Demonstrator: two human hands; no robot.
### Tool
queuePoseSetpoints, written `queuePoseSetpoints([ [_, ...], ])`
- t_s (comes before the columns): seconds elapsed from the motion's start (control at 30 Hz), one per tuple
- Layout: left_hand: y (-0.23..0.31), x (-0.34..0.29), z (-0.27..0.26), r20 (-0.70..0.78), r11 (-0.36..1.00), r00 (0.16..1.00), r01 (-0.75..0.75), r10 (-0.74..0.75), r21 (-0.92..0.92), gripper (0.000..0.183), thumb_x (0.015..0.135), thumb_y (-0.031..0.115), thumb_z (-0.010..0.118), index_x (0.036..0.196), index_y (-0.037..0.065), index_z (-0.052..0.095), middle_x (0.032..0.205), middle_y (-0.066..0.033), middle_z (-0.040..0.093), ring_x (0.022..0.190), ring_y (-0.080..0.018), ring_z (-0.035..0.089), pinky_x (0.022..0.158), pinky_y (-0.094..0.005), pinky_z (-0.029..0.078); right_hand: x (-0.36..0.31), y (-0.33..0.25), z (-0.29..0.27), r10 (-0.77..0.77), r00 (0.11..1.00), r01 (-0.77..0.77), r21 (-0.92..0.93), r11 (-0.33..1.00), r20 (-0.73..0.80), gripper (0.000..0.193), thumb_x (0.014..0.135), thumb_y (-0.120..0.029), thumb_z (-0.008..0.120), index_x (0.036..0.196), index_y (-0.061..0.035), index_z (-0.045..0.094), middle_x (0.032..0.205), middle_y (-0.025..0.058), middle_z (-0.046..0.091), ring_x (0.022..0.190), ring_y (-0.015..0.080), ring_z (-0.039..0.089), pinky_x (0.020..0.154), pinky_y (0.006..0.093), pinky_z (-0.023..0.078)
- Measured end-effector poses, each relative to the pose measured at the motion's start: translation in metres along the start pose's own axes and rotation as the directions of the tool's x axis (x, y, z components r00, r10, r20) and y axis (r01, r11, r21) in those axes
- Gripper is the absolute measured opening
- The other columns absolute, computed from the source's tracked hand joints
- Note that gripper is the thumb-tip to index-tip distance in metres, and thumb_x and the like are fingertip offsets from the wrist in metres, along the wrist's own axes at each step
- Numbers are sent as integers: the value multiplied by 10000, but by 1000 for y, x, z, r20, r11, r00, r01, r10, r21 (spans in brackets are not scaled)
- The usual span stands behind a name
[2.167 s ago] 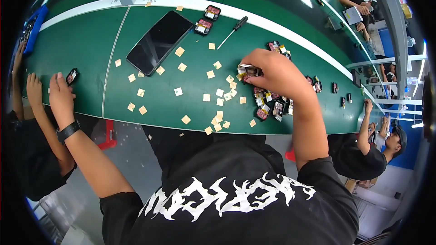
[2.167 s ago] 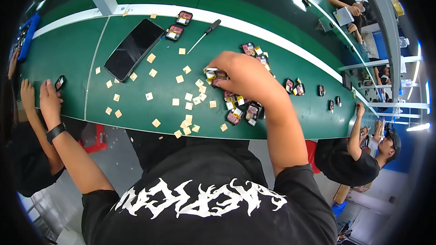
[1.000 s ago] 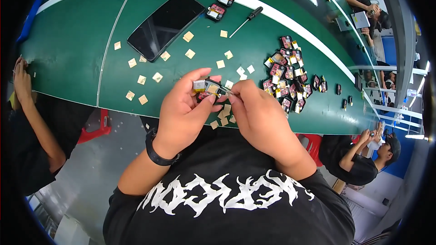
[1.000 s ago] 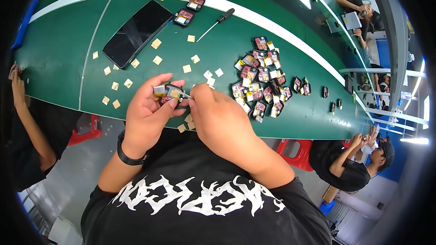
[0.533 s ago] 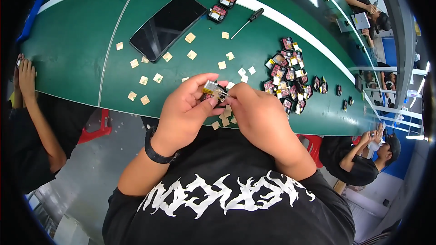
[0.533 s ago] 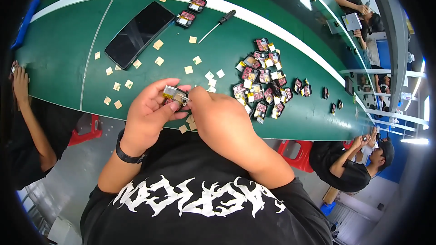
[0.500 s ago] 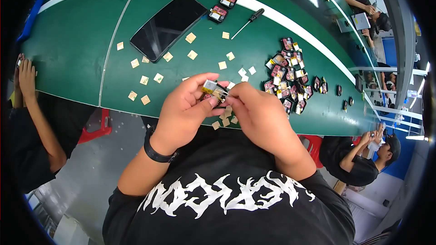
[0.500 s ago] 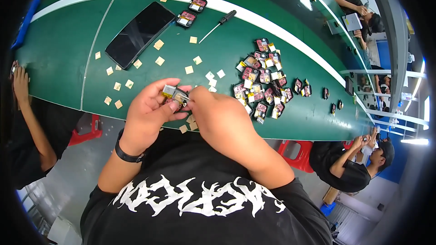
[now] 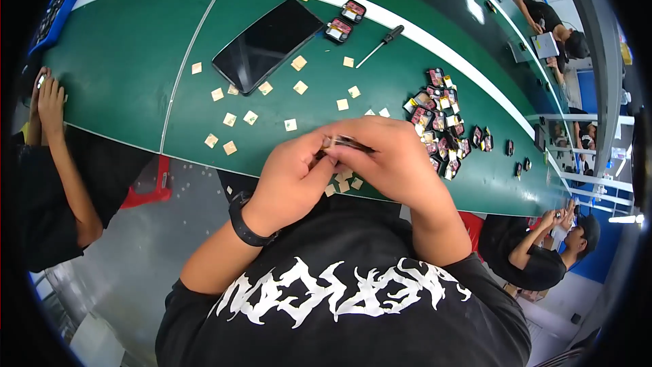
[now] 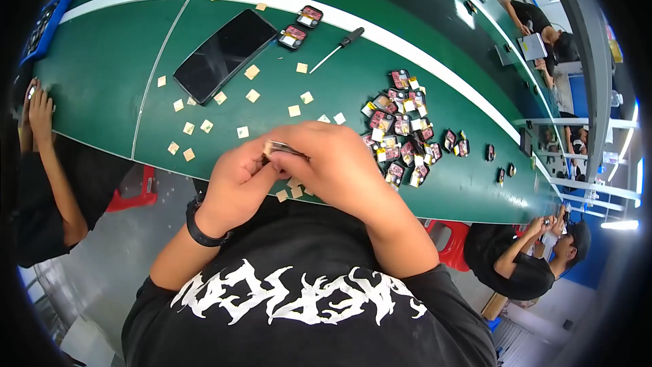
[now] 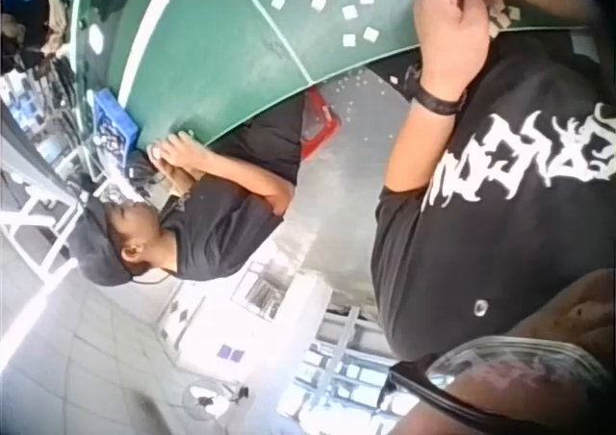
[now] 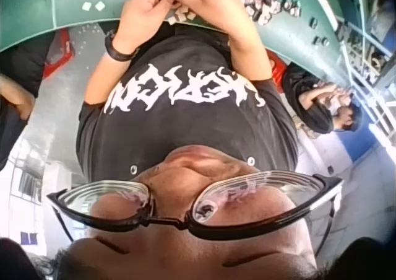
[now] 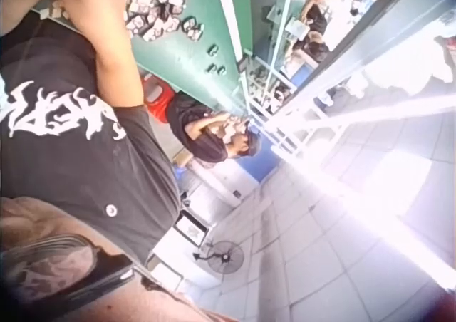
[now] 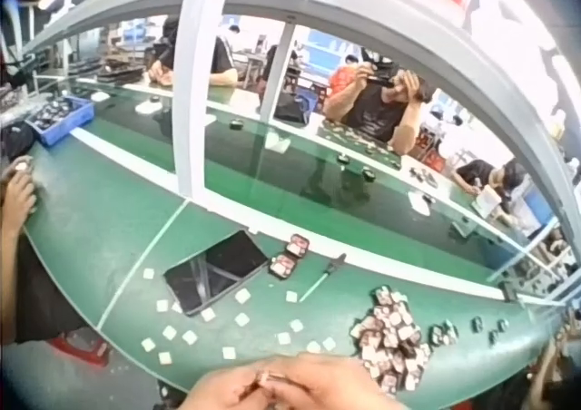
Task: Assembling small electronic components and applying labels to smartwatch internals on a factory line.
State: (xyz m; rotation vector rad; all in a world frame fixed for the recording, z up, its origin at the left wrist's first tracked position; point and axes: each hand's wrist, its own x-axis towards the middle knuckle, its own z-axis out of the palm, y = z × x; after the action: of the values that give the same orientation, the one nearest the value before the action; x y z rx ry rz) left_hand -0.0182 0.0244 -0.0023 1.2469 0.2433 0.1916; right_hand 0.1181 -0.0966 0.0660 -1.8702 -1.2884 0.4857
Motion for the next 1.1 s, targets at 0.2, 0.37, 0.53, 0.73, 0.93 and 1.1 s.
queuePoseSetpoints([
  [0.2,-2,-3,9,-127,994,991,-48,34,-102,330,1008,-16,533,1326,-92,577,1124,-158,718,975,-165,733,843,-286,577,-19,2,-10,303,952,-306,207,929,44,114,900,-29,738,913,-3,628,735,-12,621,637,14,534,533,215,411],
  [0.37,2,-2,11,-127,998,992,-4,-5,-66,321,1009,-15,550,1320,-92,578,1120,-143,716,940,-159,735,826,-282,589,-26,9,-3,412,910,-403,316,859,42,129,902,-38,742,930,-9,620,724,-24,601,604,4,477,516,214,377],
  [0.53,-2,-2,12,-157,997,988,-8,-5,-82,312,1005,-22,562,1311,-80,591,1091,-123,720,915,-140,734,794,-270,584,-29,8,-1,396,918,-373,356,857,10,113,916,-25,722,992,-9,640,748,-30,602,624,-5,472,525,208,369],
  [0.73,-4,-5,11,-113,997,993,-40,33,-58,322,991,-32,579,1310,-77,594,1045,-113,728,891,-133,733,765,-255,567,-20,3,-16,117,993,-118,219,969,15,288,872,59,722,1150,-18,702,911,20,694,655,37,567,549,207,421],
  [0.93,-2,-3,14,-185,998,982,-45,34,-54,278,980,-43,604,1257,-73,610,1037,-98,724,877,-114,715,760,-240,560,-19,6,-17,-143,987,157,-206,966,78,261,804,-1,783,1060,-41,754,821,118,732,681,258,712,587,299,535],
  [1.1,1,-5,14,-184,998,983,-17,4,-67,232,994,-85,569,1224,-64,576,1098,-89,678,980,-122,671,864,-273,578,-25,-4,-9,-5,999,19,-300,954,50,246,789,3,770,1010,-42,673,818,104,716,740,291,728,619,369,567],
])
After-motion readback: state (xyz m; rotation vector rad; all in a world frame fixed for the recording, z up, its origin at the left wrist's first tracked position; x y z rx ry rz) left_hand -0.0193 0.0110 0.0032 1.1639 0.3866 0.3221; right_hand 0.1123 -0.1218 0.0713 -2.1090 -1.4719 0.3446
